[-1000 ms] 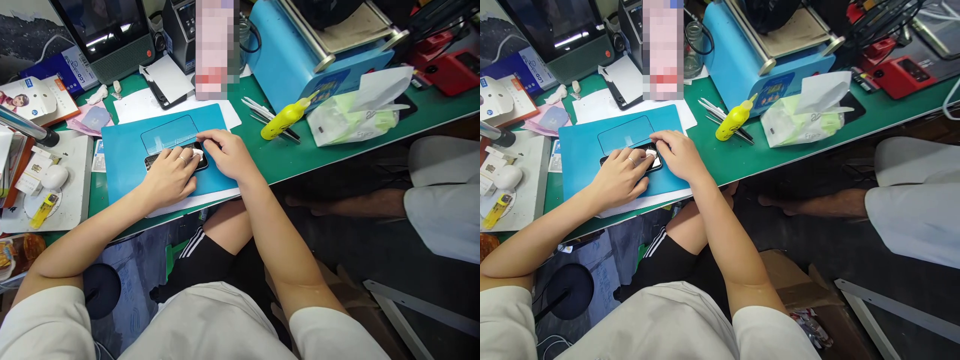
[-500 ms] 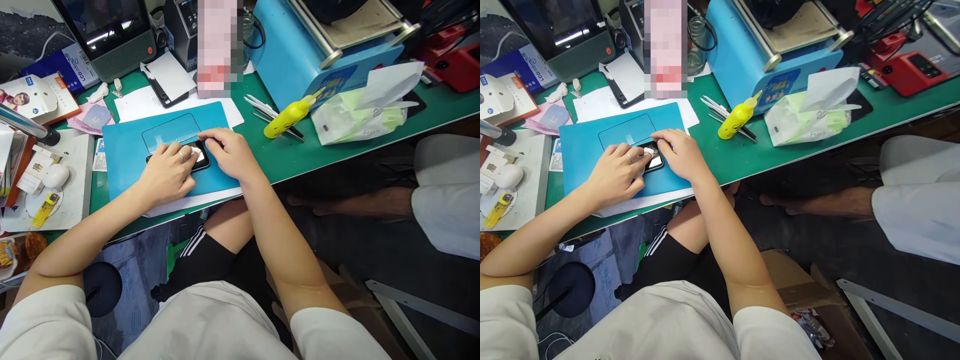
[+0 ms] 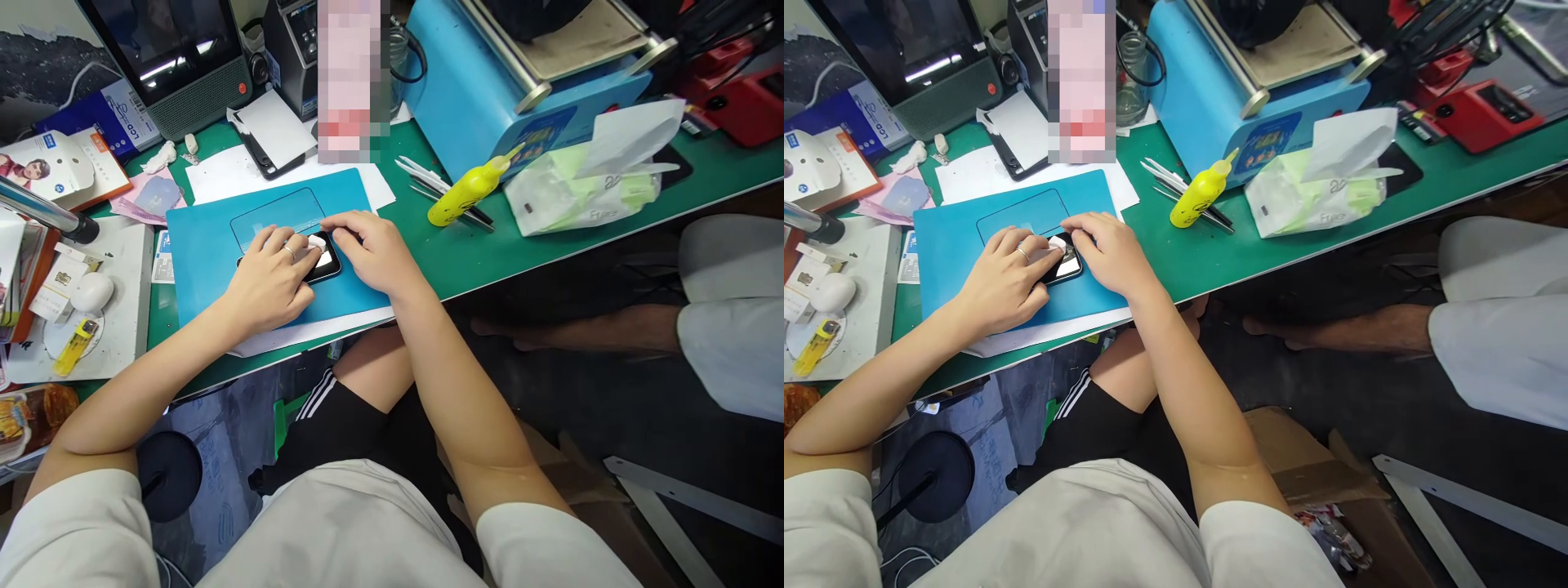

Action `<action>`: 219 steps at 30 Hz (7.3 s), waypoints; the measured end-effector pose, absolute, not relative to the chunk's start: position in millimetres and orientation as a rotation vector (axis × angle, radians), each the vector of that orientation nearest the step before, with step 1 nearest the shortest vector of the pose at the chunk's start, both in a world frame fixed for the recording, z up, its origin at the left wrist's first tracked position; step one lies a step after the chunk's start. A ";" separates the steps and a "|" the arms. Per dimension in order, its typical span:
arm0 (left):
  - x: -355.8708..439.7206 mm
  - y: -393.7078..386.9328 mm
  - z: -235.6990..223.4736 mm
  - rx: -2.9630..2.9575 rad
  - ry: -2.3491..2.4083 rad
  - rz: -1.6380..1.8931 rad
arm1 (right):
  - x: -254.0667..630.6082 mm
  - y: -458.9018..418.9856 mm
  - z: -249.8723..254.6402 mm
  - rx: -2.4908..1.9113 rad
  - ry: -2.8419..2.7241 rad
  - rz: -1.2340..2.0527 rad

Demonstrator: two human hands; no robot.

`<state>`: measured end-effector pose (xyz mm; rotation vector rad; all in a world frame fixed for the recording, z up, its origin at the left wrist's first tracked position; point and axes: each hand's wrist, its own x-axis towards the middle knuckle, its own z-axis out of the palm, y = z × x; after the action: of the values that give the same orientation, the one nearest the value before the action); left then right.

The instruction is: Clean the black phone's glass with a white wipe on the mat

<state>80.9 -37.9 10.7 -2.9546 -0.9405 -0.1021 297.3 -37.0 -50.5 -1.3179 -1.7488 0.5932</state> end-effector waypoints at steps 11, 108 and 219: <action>78.1 -33.1 7.9 -2.966 -0.936 -0.135 | 297.3 -37.5 -49.7 -1.314 -1.751 0.597; 84.4 -57.1 1.2 -2.956 -1.009 -0.131 | 297.1 -40.0 -47.5 -1.297 -1.735 0.605; 112.2 -75.7 6.9 -3.053 -1.241 0.090 | 296.2 -37.6 -52.7 -1.286 -1.616 0.768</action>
<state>112.2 -75.7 6.9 -3.0527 -1.2407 0.0902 296.2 -37.6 -52.7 -1.2860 -1.6163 0.7684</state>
